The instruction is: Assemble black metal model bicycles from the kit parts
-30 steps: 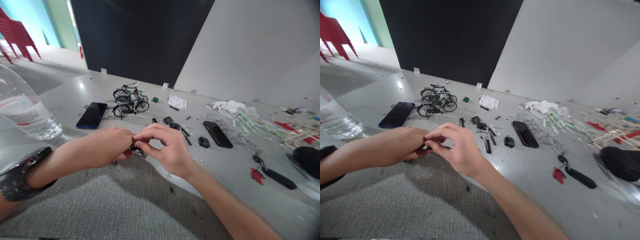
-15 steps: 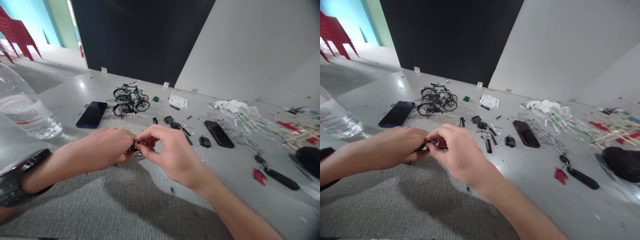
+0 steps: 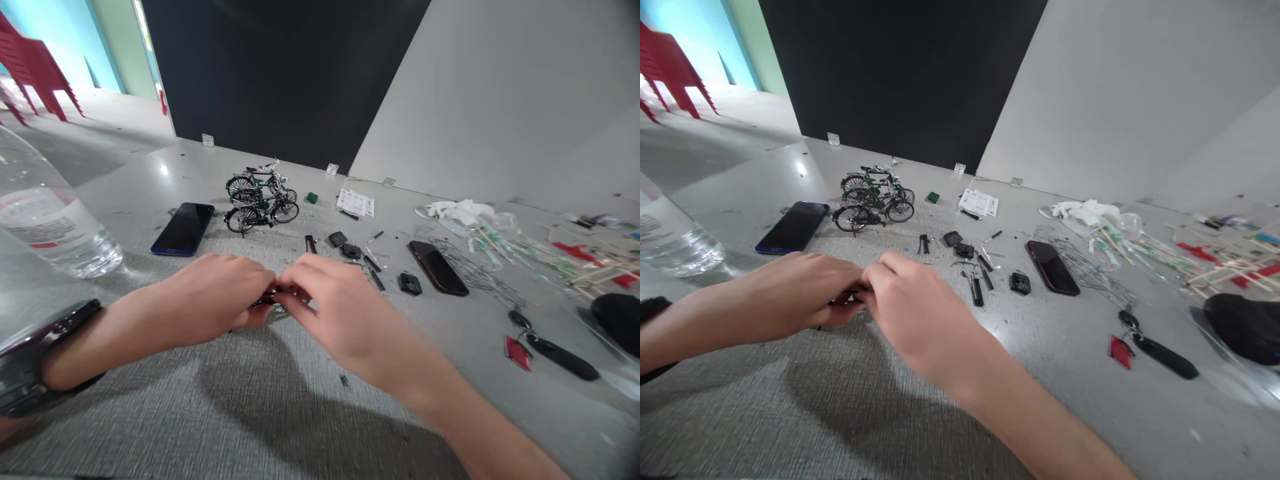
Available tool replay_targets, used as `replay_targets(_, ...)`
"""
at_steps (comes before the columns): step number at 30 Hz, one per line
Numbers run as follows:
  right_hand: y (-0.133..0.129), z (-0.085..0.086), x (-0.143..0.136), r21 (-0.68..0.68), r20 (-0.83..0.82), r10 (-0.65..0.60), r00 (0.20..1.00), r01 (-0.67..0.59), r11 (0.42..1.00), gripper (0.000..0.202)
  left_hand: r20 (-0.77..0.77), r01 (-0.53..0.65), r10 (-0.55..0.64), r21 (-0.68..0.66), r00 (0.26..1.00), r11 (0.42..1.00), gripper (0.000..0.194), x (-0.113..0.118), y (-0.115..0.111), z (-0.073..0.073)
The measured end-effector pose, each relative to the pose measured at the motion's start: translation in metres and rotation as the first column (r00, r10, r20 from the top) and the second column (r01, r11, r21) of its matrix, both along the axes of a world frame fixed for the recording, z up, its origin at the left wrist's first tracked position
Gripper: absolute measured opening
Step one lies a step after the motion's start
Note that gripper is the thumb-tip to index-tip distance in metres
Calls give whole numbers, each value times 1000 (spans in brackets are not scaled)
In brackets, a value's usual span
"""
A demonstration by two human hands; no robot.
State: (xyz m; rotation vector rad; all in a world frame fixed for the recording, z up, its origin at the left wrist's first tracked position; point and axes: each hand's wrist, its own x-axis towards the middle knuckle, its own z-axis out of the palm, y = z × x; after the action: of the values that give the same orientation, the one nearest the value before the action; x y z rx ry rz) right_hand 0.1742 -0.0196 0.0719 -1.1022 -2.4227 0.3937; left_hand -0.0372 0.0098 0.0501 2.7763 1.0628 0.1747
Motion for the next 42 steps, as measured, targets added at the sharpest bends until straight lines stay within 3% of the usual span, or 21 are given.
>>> replay_targets(9, 13, -17, 12, -93, -123, 62, 990, -74, 993, 8, -70, -60, 54, -84, 996, 995, 15, 7, 1, 11)
replay_targets(13, 16, -41, 15, -273, -270, 33, 962, -109, 956, 30, -64, -107, 99, -124, 993, 986, 26, 8, 0, 13)
replay_targets(17, 18, -57, 14, -380, -350, -31, 936, -112, 918, 15, 17, -98, 100, -104, 995, 990, 30, 6, 2, 12)
replay_targets(20, 19, -57, 15, -409, -435, -110, 894, -87, 909, 19, 175, -110, 138, -159, 975, 981, 23, 3, 6, 11)
replay_targets(24, 25, -56, 21, -452, -552, -231, 801, -55, 890, 24, 476, -78, 242, -337, 846, 938, 40, 2, 10, 6)
replay_targets(27, 29, -59, 24, -469, -627, -275, 728, -71, 880, 24, 644, -72, 319, -379, 695, 922, 32, 5, 11, -1)
replay_targets(31, 31, -61, 25, -471, -648, -284, 707, -78, 879, 20, 718, -69, 389, -431, 577, 899, 16, 11, 9, -10)
replay_targets(36, 26, -58, 22, -433, -633, -301, 713, -4, 901, 21, 729, -19, 462, -526, 504, 851, 4, 13, 6, -13)
replay_targets(42, 22, -56, 20, -430, -615, -305, 727, 15, 903, 19, 718, 7, 480, -559, 505, 829, 10, 14, 5, -12)
